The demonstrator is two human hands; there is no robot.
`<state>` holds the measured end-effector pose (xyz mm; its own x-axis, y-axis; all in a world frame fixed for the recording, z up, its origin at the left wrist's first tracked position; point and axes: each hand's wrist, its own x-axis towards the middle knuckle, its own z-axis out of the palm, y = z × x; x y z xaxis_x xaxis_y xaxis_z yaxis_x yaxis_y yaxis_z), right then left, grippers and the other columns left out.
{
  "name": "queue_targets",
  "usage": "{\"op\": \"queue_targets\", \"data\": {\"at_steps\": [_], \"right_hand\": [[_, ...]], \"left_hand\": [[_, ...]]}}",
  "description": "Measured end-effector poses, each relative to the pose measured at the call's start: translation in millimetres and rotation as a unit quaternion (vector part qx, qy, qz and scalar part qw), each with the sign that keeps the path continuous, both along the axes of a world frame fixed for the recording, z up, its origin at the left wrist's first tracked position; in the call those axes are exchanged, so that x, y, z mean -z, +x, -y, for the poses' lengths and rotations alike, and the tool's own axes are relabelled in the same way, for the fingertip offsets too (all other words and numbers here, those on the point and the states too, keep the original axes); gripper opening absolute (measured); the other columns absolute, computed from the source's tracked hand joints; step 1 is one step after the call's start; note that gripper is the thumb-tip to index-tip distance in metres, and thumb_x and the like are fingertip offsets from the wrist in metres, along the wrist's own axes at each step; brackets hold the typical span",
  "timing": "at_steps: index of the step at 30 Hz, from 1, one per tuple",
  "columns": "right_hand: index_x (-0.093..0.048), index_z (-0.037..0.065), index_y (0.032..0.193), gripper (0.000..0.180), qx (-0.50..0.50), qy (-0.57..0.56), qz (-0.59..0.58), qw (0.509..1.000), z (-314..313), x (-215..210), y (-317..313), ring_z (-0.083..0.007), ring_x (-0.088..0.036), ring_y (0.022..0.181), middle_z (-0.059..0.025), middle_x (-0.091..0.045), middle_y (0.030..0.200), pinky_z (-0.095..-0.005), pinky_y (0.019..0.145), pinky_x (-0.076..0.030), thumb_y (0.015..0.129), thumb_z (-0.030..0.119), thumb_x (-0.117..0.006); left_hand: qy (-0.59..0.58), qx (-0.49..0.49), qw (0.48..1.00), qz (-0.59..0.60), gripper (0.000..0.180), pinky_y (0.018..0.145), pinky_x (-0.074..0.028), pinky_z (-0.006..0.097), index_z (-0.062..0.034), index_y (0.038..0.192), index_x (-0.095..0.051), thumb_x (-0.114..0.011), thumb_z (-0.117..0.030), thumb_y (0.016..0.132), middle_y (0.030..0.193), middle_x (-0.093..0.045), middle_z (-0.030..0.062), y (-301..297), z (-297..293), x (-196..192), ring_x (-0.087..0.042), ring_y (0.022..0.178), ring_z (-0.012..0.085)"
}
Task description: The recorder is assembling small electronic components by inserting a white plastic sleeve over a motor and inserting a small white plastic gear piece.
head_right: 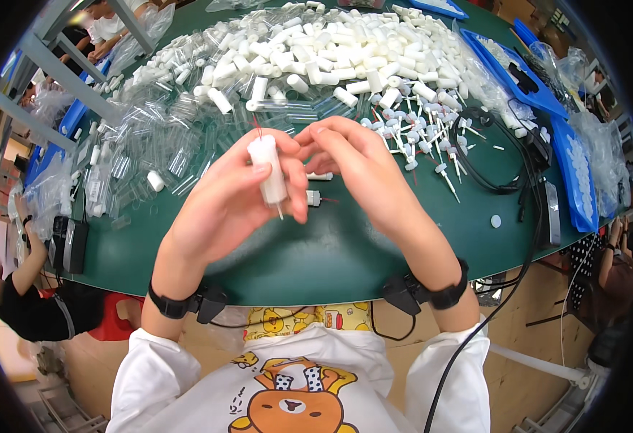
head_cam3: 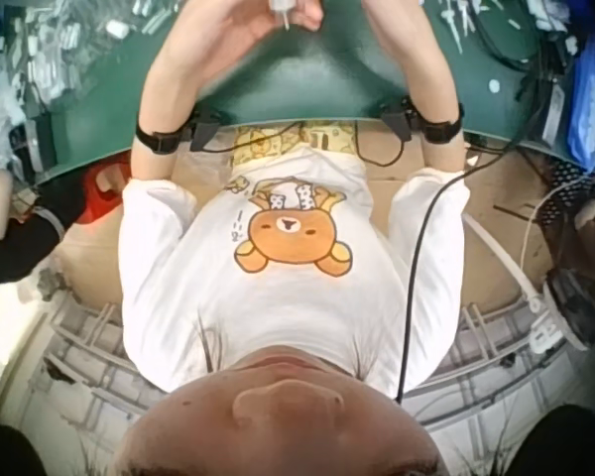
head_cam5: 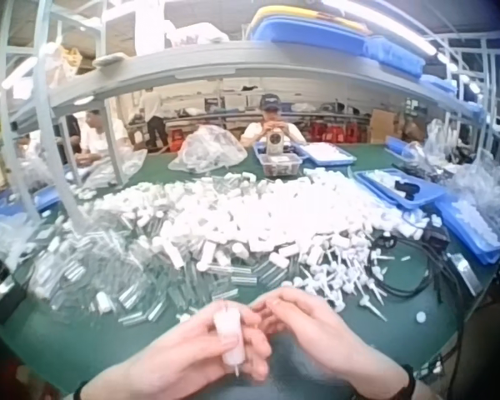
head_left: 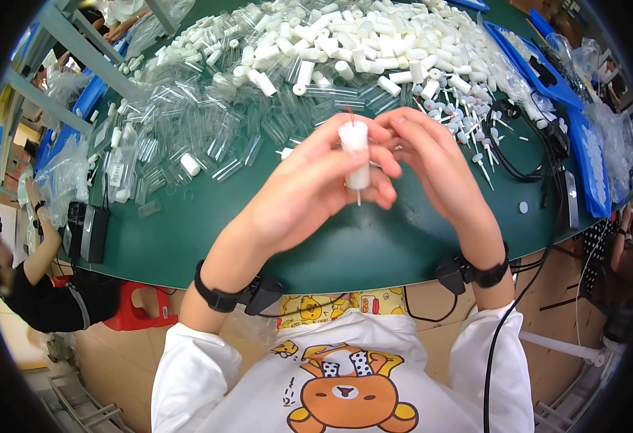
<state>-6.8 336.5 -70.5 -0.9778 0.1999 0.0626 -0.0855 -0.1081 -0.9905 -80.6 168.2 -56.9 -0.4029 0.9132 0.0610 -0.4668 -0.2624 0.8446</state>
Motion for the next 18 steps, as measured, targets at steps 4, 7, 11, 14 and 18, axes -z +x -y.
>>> {"op": "queue_targets", "data": {"at_steps": [4,7,11,14,18], "right_hand": [[-0.055,-0.002,0.111,0.026,-0.068,0.064,-0.028,0.995,36.9,-25.5,54.9,-0.015,-0.055,0.098,-0.0088,-0.057,0.106,-0.029,0.086,-0.044,0.096,0.017,-0.045],[-0.054,-0.002,0.117,0.027,-0.118,0.065,-0.028,0.99,51.0,-6.0,89.8,-0.0168,-0.055,0.1,-0.0112,-0.056,0.11,-0.0295,0.086,-0.044,0.094,0.012,-0.048],[-0.058,0.0,0.111,0.024,-0.107,0.049,0.009,0.993,70.3,27.9,115.7,-0.0151,-0.055,0.092,-0.0097,-0.056,0.102,-0.0278,0.08,-0.045,0.088,0.004,-0.056],[-0.063,0.0,0.102,0.017,-0.084,0.077,0.045,0.992,75.4,45.0,127.2,-0.0124,-0.054,0.084,-0.0072,-0.055,0.091,-0.0257,0.072,-0.043,0.086,0.004,-0.058],[-0.066,-0.002,0.092,0.012,-0.028,-0.001,0.105,0.994,81.1,51.2,127.3,-0.0076,-0.051,0.068,-0.0031,-0.053,0.076,-0.0231,0.059,-0.04,0.088,0.003,-0.057]], "left_hand": [[-0.066,0.024,0.996,-0.061,0.033,0.061,-0.04,0.024,-0.0049,0.119,-0.041,-0.049,-0.025,0.094,0.081,-0.054,0.0095,45.0,34.9,-4.8,-0.052,0.067,0.013],[-0.059,0.077,0.995,-0.002,0.028,0.062,-0.037,0.023,-0.0052,0.12,-0.038,-0.043,-0.018,0.096,0.082,-0.049,0.0052,77.8,64.1,8.7,-0.045,0.069,0.0093],[-0.122,0.104,0.985,0.06,0.027,0.065,-0.038,0.022,-0.0039,0.122,-0.038,-0.041,-0.015,0.098,0.091,-0.047,0.0033,113.2,80.8,44.2,-0.043,0.074,0.007],[-0.164,0.114,0.975,0.099,0.029,0.063,-0.039,0.021,-0.0028,0.121,-0.041,-0.043,-0.018,0.097,0.088,-0.048,0.0022,129.0,86.7,65.1,-0.044,0.072,0.0063],[-0.159,0.097,0.969,0.161,0.029,0.06,-0.038,0.021,-0.0031,0.121,-0.042,-0.043,-0.019,0.097,0.08,-0.049,0.0005,141.8,85.6,80.2,-0.044,0.068,0.0065]]}}
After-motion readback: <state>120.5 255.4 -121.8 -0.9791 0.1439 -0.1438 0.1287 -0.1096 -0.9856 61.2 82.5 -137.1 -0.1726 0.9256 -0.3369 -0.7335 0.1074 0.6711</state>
